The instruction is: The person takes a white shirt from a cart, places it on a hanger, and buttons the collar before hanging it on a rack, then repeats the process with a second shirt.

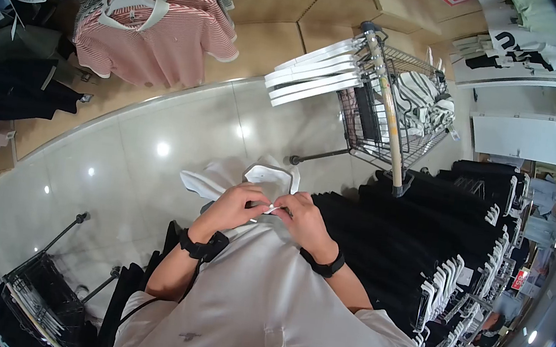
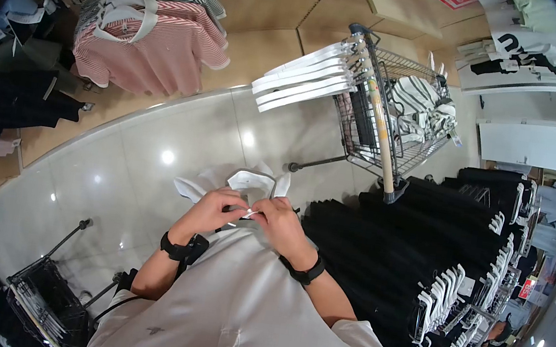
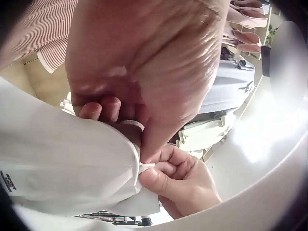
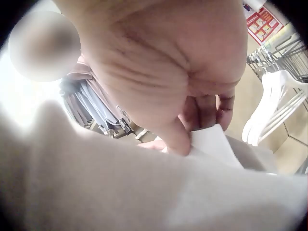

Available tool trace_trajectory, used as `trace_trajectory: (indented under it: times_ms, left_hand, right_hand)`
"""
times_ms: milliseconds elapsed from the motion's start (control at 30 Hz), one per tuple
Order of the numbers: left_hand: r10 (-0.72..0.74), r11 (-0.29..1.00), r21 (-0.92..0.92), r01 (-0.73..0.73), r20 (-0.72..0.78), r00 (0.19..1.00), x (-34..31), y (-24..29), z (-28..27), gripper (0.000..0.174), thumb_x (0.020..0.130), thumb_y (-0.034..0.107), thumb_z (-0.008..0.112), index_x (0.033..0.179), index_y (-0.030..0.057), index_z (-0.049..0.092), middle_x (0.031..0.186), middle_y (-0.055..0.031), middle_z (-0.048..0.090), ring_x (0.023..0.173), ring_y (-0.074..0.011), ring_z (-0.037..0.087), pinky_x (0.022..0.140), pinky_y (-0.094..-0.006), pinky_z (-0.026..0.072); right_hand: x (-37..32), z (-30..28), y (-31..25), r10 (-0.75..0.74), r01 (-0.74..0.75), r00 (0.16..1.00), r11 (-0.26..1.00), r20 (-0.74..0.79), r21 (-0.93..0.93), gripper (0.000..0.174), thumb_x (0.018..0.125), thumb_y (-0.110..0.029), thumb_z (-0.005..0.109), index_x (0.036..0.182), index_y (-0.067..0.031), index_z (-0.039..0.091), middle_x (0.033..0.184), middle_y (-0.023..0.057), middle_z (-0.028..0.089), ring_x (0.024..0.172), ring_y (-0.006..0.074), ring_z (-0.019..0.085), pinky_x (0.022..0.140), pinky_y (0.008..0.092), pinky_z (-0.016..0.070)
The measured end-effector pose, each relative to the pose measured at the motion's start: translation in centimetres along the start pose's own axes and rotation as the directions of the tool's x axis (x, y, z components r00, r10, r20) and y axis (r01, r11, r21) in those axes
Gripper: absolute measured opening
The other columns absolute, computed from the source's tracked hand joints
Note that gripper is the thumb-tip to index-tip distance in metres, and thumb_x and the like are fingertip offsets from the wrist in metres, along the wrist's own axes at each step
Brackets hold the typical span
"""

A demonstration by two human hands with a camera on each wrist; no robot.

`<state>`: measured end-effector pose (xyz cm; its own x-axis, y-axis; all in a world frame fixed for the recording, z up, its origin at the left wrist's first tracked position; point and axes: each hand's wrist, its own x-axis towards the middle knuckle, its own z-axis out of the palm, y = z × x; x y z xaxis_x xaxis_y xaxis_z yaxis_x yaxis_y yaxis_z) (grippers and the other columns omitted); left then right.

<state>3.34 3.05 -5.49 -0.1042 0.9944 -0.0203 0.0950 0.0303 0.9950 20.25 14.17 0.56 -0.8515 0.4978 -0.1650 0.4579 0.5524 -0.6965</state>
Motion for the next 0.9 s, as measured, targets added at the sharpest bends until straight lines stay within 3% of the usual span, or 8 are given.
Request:
trace_trajectory:
  times_ms: [233,333,400,533,633,700,767,900]
  left_hand:
    - [-0.039,0.999,-0.006,0.039,0.009,0.999,0.5,-0.1,-0.2,0.011,0.081,0.007,0.068,0.092,0.0027,0.070,0.078,-0.0098,0.062,0.077,-0.0256,0.056,0.069,-0.0360,0.0455]
    - [0.000,1.000,-0.014,0.001,0.040,0.999,0.3,-0.3,-0.6,0.009,0.083,0.005,0.067,0.091,0.0025,0.071,0.077,-0.0041,0.060,0.075,-0.0157,0.052,0.063,-0.0292,0.0417]
    - [-0.247,0.968,-0.020,0.249,0.080,0.966,0.2,0.4,-1.2,0.008,0.085,0.008,0.068,0.091,0.0026,0.071,0.078,-0.0020,0.060,0.076,-0.0110,0.052,0.063,-0.0262,0.0411]
    - [-0.359,0.914,-0.159,0.373,0.115,0.926,-1.1,-0.4,-2.2,0.015,0.087,0.013,0.070,0.098,0.0034,0.069,0.087,-0.0014,0.061,0.078,-0.0075,0.052,0.067,-0.0225,0.0425]
    - [-0.323,0.907,-0.355,0.226,-0.241,0.915,-1.8,-4.4,-3.2,0.036,0.085,0.024,0.073,0.112,0.0017,0.065,0.095,-0.0077,0.064,0.082,-0.0179,0.060,0.074,-0.0290,0.0479]
    - [-0.066,0.854,0.453,0.256,-0.394,0.917,-2.9,-7.9,-3.9,0.067,0.081,0.041,0.075,0.125,-0.0048,0.054,0.115,-0.0170,0.062,0.102,-0.0295,0.061,0.090,-0.0373,0.0478]
    - [-0.322,0.824,0.364,0.434,-0.328,0.888,-3.4,-9.2,-4.0,0.088,0.079,0.058,0.071,0.128,-0.0114,0.048,0.127,-0.0263,0.056,0.115,-0.0383,0.055,0.099,-0.0420,0.0429]
    - [-0.715,0.698,-0.047,0.715,0.015,0.699,-1.9,-7.7,-2.9,0.091,0.081,0.071,0.059,0.124,-0.0089,0.054,0.109,-0.0217,0.064,0.100,-0.0293,0.061,0.088,-0.0354,0.0456]
  right_hand:
    - [0.6,-0.1,1.2,-0.160,0.159,0.987,0.983,-0.007,-0.092,0.022,0.075,-0.007,0.075,0.095,-0.0037,0.067,0.083,0.0071,0.065,0.083,0.0263,0.061,0.082,0.0360,0.0468]
    - [1.1,-0.2,0.7,-0.244,0.230,0.964,0.965,-0.109,-0.126,0.018,0.077,-0.008,0.072,0.093,-0.0035,0.066,0.090,0.0097,0.064,0.089,0.0272,0.059,0.083,0.0367,0.0449]
    - [1.8,-0.1,0.5,-0.358,0.352,0.933,0.927,-0.024,-0.126,0.015,0.077,-0.009,0.072,0.089,-0.0028,0.064,0.091,0.0084,0.062,0.090,0.0258,0.058,0.084,0.0359,0.0440]
    - [1.7,-0.9,-1.0,-0.407,0.413,0.910,0.905,0.074,-0.099,0.014,0.077,-0.010,0.071,0.084,-0.0024,0.062,0.087,0.0085,0.061,0.089,0.0254,0.058,0.083,0.0354,0.0439]
    - [1.6,-1.0,-2.2,-0.477,0.495,0.863,0.864,0.166,-0.091,0.016,0.078,-0.013,0.070,0.082,-0.0015,0.059,0.083,0.0084,0.059,0.087,0.0240,0.058,0.084,0.0341,0.0436]
    - [1.5,-0.8,-2.5,-0.547,0.576,0.813,0.805,0.199,-0.140,0.013,0.078,-0.012,0.067,0.080,-0.0023,0.059,0.081,0.0076,0.059,0.086,0.0222,0.057,0.083,0.0328,0.0433]
    - [1.6,-0.8,-2.6,-0.564,0.611,0.781,0.779,0.267,-0.142,0.011,0.078,-0.012,0.065,0.079,-0.0027,0.058,0.081,0.0069,0.059,0.086,0.0216,0.057,0.084,0.0321,0.0430]
    - [2.1,-0.6,-3.5,-0.595,0.692,0.692,0.707,0.409,-0.143,0.006,0.076,-0.009,0.060,0.079,-0.0041,0.059,0.081,0.0060,0.059,0.088,0.0206,0.058,0.086,0.0313,0.0423]
